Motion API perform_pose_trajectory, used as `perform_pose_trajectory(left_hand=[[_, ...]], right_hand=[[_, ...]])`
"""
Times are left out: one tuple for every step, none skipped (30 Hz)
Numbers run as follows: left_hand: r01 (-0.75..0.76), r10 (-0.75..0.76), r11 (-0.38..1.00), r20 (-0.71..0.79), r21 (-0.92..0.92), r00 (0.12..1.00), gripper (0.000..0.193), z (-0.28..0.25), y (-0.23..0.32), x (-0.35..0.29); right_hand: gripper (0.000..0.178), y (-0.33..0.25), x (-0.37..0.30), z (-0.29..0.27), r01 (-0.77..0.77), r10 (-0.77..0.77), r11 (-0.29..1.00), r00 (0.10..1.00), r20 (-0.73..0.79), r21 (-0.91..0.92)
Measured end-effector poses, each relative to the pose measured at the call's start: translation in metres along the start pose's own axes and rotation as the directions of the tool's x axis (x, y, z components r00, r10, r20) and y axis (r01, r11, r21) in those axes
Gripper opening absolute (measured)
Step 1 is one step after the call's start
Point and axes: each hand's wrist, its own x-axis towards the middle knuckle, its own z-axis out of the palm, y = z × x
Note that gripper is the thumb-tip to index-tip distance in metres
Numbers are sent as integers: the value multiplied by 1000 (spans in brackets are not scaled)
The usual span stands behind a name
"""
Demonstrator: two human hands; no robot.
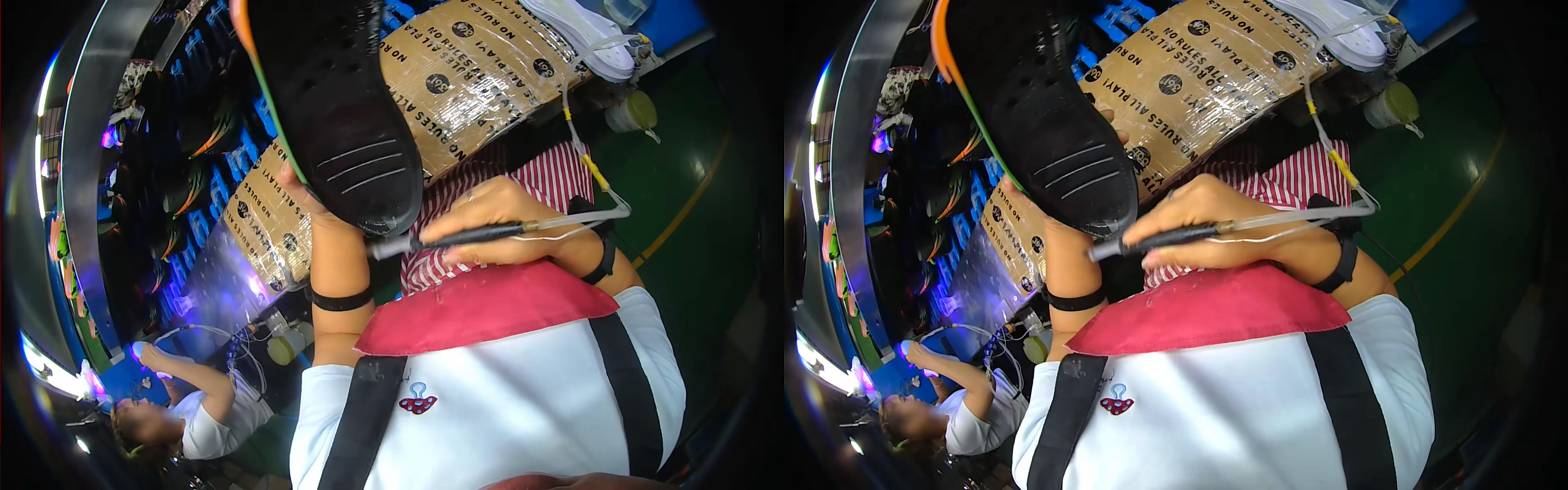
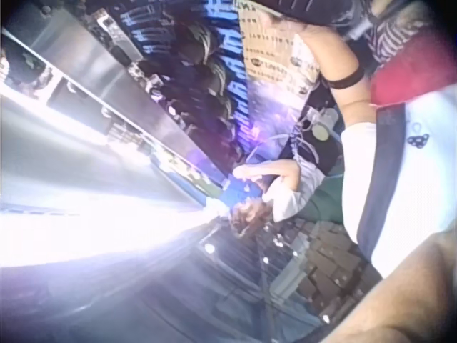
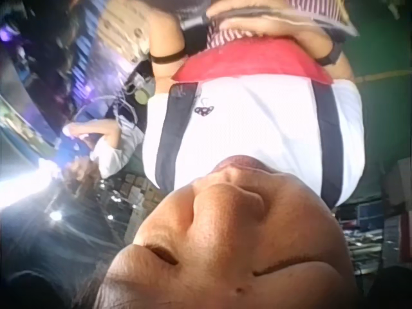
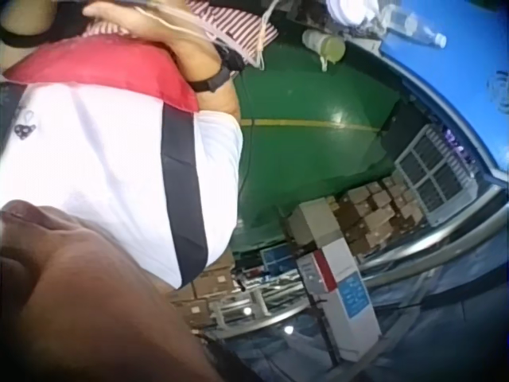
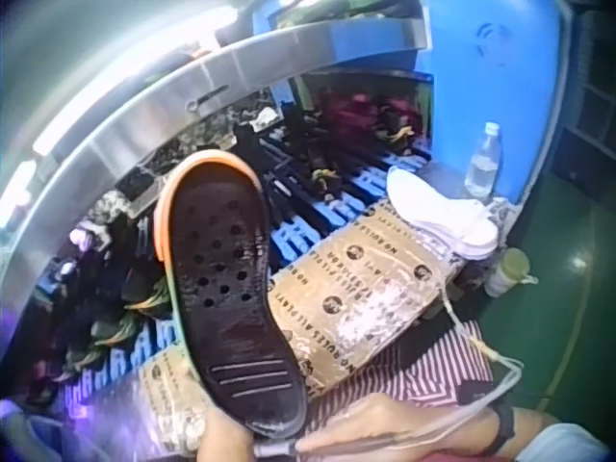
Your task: The recorder uses a specialized brush or dispenser tool to apply a clear adhesive or primer to the interior surfaces and perimeter of black shoe soles.
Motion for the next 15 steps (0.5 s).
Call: perform_pose_trajectory(left_hand=[[17, -17, 999, -17, 31, 1000, 91, -2, 4, 3], [35, -33, 998, -35, 61, 999, 91, -5, 8, 6], [53, -48, 994, -54, 91, 997, 91, -6, 11, 8], [69, -60, 990, -74, 119, 995, 91, -7, 13, 7], [56, -48, 994, -87, 98, 995, 76, 12, 8, 6], [52, -43, 994, -89, 95, 995, 76, 16, 9, 9], [94, -91, 991, -38, 92, 995, 73, 17, 12, 11], [136, -138, 987, 14, 91, 990, 71, 20, 15, 13], [192, -194, 981, 73, 34, 978, 64, 26, 17, 15], [183, -185, 983, 71, 32, 980, 64, 26, 18, 16], [206, -210, 971, 18, 123, 978, 64, 24, 19, 17], [232, -229, 950, -37, 211, 973, 64, 23, 20, 19], [265, -264, 931, -37, 252, 964, 59, 18, 23, 23], [260, -260, 932, -35, 252, 965, 59, 17, 25, 22], [325, -319, 883, -75, 338, 945, 57, 18, 27, 22]], right_hand=[[28, 3, -2, 2, -51, 47, 998, 995, -83, -47], [28, 4, -2, 4, -113, 109, 993, 986, -124, -28], [28, 7, -1, 6, -71, 65, 996, 993, -101, -54], [27, 9, 1, 7, -27, 21, 997, 997, -74, -79], [27, 11, 0, 6, -27, 22, 997, 997, -68, -79], [27, 12, -2, 3, -6, 6, 1000, 1000, 22, -4], [27, 12, -3, 2, 11, -19, 997, 993, 113, 75], [27, 11, -3, 2, 12, -21, 997, 992, 121, 78], [26, 10, -3, 3, 29, -31, 999, 998, 61, 30], [25, 8, -3, 3, 42, -42, 999, 999, 4, -22], [25, 5, -1, 2, 6, -11, 998, 998, -67, -68], [25, 7, 1, 1, 43, -56, 988, 995, -85, -151], [25, 7, 2, 3, -3, -2, 995, 999, -47, -101], [25, 6, 3, 5, -50, 50, 997, 999, -7, -54], [25, 6, 3, 6, -48, 48, 997, 999, -2, -56]])
